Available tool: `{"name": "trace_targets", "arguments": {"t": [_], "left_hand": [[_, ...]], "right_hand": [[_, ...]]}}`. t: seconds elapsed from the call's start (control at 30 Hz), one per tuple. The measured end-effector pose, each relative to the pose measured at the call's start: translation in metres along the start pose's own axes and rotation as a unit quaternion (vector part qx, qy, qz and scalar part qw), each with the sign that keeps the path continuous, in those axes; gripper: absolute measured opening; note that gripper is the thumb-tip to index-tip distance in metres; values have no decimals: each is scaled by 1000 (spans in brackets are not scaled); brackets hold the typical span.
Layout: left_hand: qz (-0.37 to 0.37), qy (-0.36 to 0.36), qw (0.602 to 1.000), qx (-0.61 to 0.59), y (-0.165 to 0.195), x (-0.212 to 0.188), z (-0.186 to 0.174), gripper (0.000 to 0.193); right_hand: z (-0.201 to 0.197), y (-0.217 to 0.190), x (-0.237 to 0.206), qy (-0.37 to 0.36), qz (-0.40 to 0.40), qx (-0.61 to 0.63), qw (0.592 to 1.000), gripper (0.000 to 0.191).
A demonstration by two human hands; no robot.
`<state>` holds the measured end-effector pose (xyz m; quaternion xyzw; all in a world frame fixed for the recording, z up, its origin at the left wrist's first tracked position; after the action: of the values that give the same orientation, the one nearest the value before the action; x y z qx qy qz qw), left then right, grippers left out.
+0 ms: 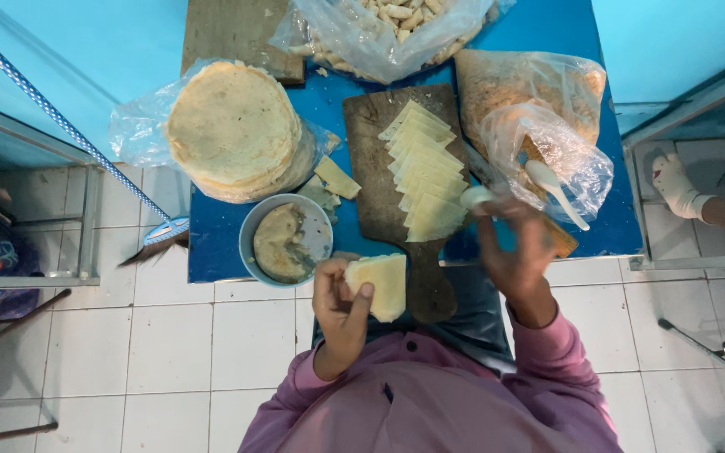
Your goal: The person sits at a blue table and assembles stuffed pancakes: they take round flatbreads from a stack, place slices of cheese on them, fold or press the bread over the cheese, and set the finished pieces into a bowl. They occasionally reposition slices on the cutting board and reach into a plastic bag of ingredients.
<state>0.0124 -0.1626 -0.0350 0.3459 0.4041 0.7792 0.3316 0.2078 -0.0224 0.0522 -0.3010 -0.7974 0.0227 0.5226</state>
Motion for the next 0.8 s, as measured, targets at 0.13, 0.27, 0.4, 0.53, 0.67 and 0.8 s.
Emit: {"name": "trace_targets", "arguments": {"t": [0.13,0.27,0.4,0.53,0.67,0.8], "left_hand": [[-4,19,1000,-3,3,-2,-5,32],[-7,26,999,19,7,-4,-10,31],[-3,19,1000,3,9,-6,-10,31],[3,8,1000,3,10,-5,-9,31],[-23,-21,999,-40,8,-7,-1,33],[-33,-95,992,-78,9,-7,16,33]], "right_hand": [[18,-18,-4,-134,-85,0,987,40],[18,-31,-12,-176,-118,2,977,46],[13,-35,-14,-196,-115,5,974,49],[10,-36,-12,-204,-57,34,977,52],[7,-35,-10,-250,118,314,908,79],[21,-40,-17,-375,327,536,683,98]]}}
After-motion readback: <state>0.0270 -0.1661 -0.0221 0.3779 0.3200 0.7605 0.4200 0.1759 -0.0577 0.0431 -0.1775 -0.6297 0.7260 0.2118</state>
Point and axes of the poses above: each hand's wrist, its own x-axis towards the middle knuckle, its own z-axis out of the palm, y = z × x, the point moved 4 cm from there along x, towards the middle knuckle, and after that the axes turned 3 degrees about y, right-handed, at the moved point
